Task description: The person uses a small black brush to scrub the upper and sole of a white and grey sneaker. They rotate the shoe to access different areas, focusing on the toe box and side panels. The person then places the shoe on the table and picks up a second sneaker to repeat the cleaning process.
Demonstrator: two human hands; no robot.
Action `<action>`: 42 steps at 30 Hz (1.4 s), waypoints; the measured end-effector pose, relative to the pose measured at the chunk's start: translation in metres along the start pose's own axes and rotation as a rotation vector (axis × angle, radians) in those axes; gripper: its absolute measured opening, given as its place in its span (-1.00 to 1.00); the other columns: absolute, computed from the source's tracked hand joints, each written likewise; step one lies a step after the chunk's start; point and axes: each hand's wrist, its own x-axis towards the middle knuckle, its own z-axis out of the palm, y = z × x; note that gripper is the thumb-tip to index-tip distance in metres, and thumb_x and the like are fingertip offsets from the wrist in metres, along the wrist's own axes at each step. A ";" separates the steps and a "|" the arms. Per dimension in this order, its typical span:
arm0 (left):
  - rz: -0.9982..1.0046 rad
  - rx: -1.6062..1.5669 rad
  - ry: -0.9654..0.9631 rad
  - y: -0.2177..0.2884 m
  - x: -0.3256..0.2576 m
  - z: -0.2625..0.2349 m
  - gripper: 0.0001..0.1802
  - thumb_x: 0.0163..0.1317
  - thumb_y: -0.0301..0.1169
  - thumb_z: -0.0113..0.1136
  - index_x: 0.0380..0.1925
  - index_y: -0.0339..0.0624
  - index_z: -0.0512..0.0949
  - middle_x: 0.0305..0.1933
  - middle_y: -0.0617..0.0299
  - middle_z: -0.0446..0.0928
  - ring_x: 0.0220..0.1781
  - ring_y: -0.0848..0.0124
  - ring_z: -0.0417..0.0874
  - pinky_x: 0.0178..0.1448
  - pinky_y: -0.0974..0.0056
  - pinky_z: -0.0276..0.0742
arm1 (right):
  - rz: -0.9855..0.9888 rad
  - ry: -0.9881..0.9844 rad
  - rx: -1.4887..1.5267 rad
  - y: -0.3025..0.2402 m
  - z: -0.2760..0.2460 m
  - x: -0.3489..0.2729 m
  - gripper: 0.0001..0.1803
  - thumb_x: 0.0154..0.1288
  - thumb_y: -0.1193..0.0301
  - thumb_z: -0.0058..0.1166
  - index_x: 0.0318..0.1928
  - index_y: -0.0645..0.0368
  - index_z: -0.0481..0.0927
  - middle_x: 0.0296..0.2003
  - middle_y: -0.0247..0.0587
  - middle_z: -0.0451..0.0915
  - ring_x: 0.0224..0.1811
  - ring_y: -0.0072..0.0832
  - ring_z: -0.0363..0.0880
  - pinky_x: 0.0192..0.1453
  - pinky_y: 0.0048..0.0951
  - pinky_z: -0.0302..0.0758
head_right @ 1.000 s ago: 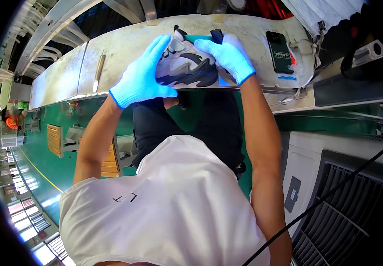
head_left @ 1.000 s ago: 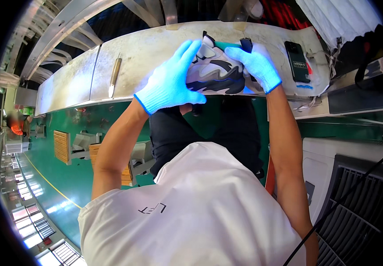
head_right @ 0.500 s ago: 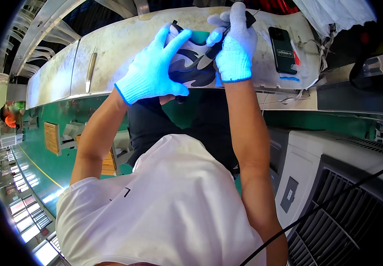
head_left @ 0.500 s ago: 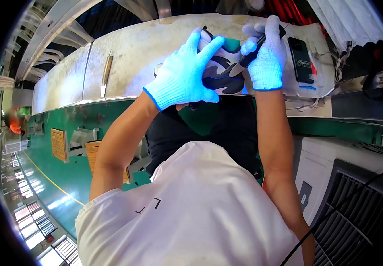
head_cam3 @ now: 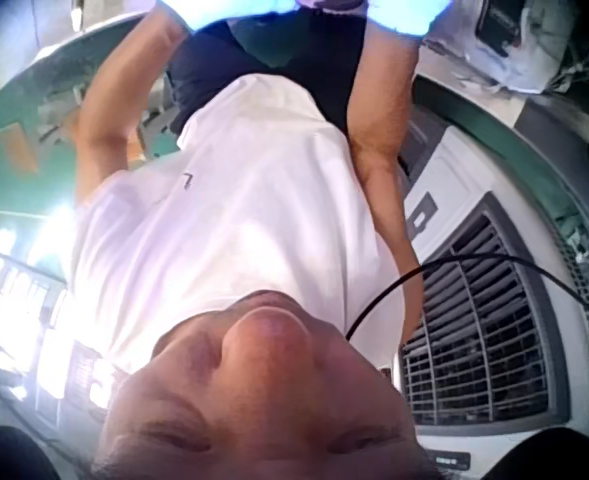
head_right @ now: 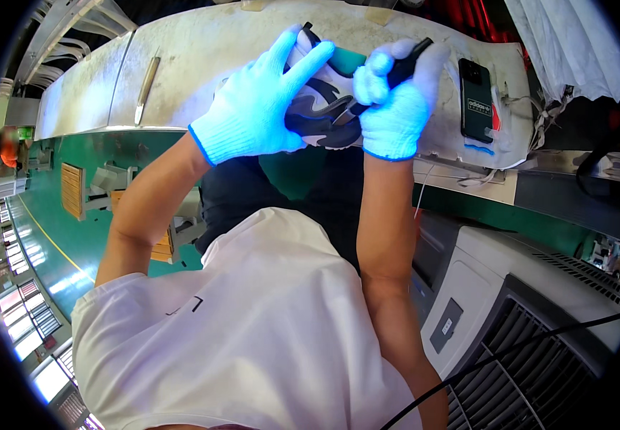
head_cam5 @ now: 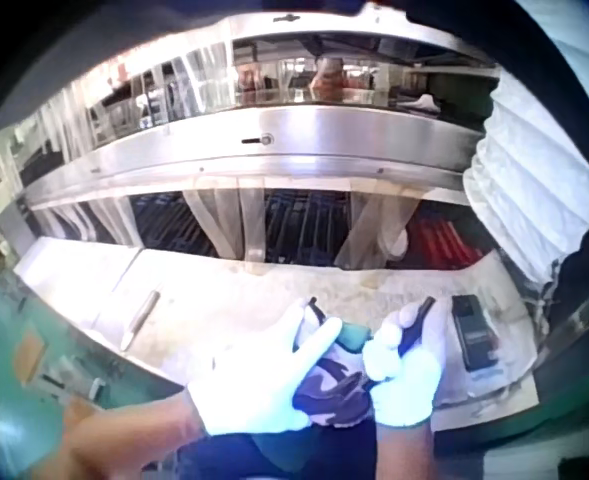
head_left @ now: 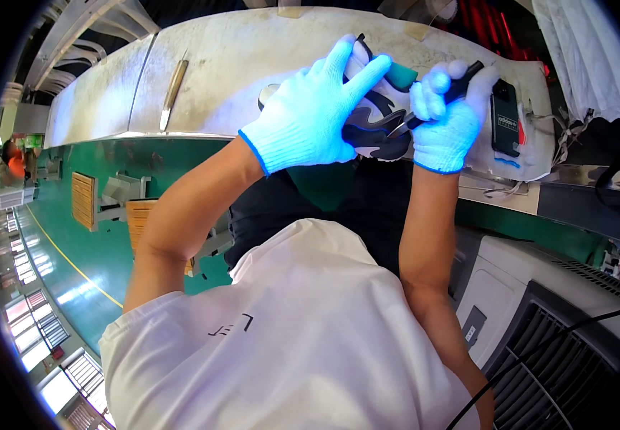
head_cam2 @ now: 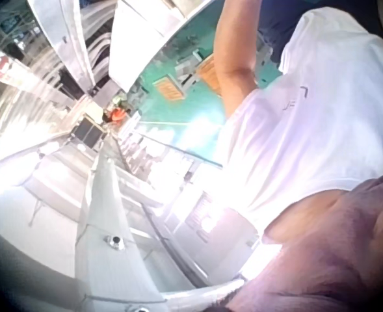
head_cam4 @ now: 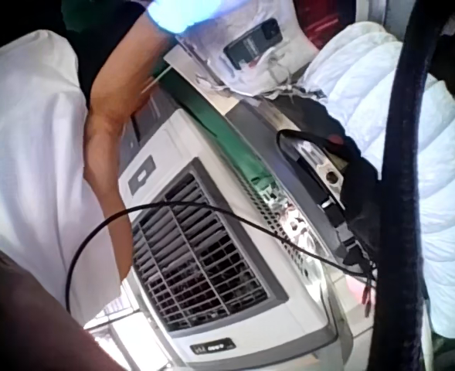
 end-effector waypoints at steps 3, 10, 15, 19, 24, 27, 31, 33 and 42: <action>0.008 -0.026 -0.013 -0.002 0.002 -0.002 0.40 -0.09 -0.11 0.79 0.77 0.30 0.15 0.71 -0.27 0.21 0.48 -0.29 0.62 0.42 -0.19 0.71 | 0.057 -0.269 0.203 -0.001 -0.024 0.013 -0.29 0.75 -0.32 -0.18 -0.12 0.02 0.74 -0.44 -0.24 0.61 -0.65 -0.47 0.35 -0.54 -0.36 0.26; 0.001 -0.018 -0.039 -0.005 0.001 -0.002 0.40 -0.11 -0.11 0.79 0.77 0.30 0.17 0.71 -0.24 0.23 0.48 -0.28 0.62 0.42 -0.18 0.71 | -0.018 0.187 -0.019 0.005 0.017 0.001 -0.32 0.78 -0.27 -0.18 -0.14 0.02 0.73 -0.43 -0.25 0.63 -0.66 -0.50 0.34 -0.56 -0.36 0.25; 0.108 -0.056 -0.015 -0.016 0.005 0.001 0.42 -0.14 -0.12 0.80 0.77 0.26 0.17 0.69 -0.29 0.25 0.42 -0.30 0.65 0.40 -0.17 0.73 | 0.061 -0.291 0.195 0.005 -0.008 0.001 -0.29 0.77 -0.29 -0.20 -0.08 0.04 0.77 -0.42 -0.27 0.64 -0.68 -0.51 0.33 -0.56 -0.37 0.26; 0.110 -0.023 -0.094 -0.013 0.012 -0.005 0.45 -0.15 -0.09 0.80 0.78 0.20 0.13 0.66 -0.35 0.27 0.37 -0.32 0.69 0.39 -0.17 0.73 | -0.039 0.170 -0.079 0.008 0.025 -0.001 -0.38 0.78 -0.18 -0.07 -0.18 0.10 0.66 -0.44 -0.26 0.60 -0.67 -0.49 0.35 -0.58 -0.38 0.26; 0.065 0.079 -0.084 0.001 0.013 0.002 0.44 -0.11 0.04 0.77 0.77 0.08 0.11 0.64 -0.38 0.30 0.33 -0.32 0.71 0.38 -0.16 0.73 | -0.115 0.423 -0.378 0.017 0.068 -0.002 -0.54 0.71 0.02 0.04 -0.27 0.13 0.54 -0.53 -0.26 0.52 -0.65 -0.45 0.38 -0.55 -0.39 0.33; 0.074 0.070 -0.062 -0.003 0.015 0.007 0.43 -0.10 0.08 0.75 0.76 0.05 0.13 0.62 -0.39 0.32 0.32 -0.33 0.71 0.38 -0.15 0.73 | 0.012 0.274 -0.182 0.021 0.058 0.001 -0.46 0.75 -0.09 0.00 -0.22 0.10 0.63 -0.50 -0.27 0.56 -0.66 -0.46 0.37 -0.56 -0.38 0.31; 0.089 0.037 -0.106 -0.002 0.019 0.000 0.42 -0.11 0.10 0.74 0.74 0.05 0.15 0.61 -0.39 0.35 0.31 -0.35 0.71 0.38 -0.16 0.72 | 0.045 -0.285 0.246 0.025 -0.006 0.012 -0.26 0.72 -0.36 -0.21 -0.10 -0.01 0.76 -0.44 -0.33 0.63 -0.64 -0.49 0.34 -0.56 -0.30 0.24; 0.083 0.037 -0.109 -0.002 0.020 -0.001 0.41 -0.12 0.10 0.74 0.74 0.05 0.17 0.60 -0.39 0.35 0.30 -0.36 0.71 0.38 -0.17 0.72 | 0.029 -0.189 0.227 0.027 -0.003 0.011 -0.27 0.74 -0.35 -0.22 -0.11 0.01 0.73 -0.46 -0.33 0.61 -0.63 -0.48 0.34 -0.56 -0.31 0.24; 0.027 0.063 -0.114 0.004 0.020 0.004 0.35 -0.13 0.12 0.75 0.69 0.12 0.25 0.62 -0.40 0.34 0.34 -0.34 0.70 0.38 -0.19 0.72 | -0.034 0.297 -0.038 0.024 0.041 0.002 -0.48 0.77 -0.11 -0.03 -0.22 0.05 0.55 -0.49 -0.33 0.54 -0.60 -0.47 0.37 -0.49 -0.35 0.34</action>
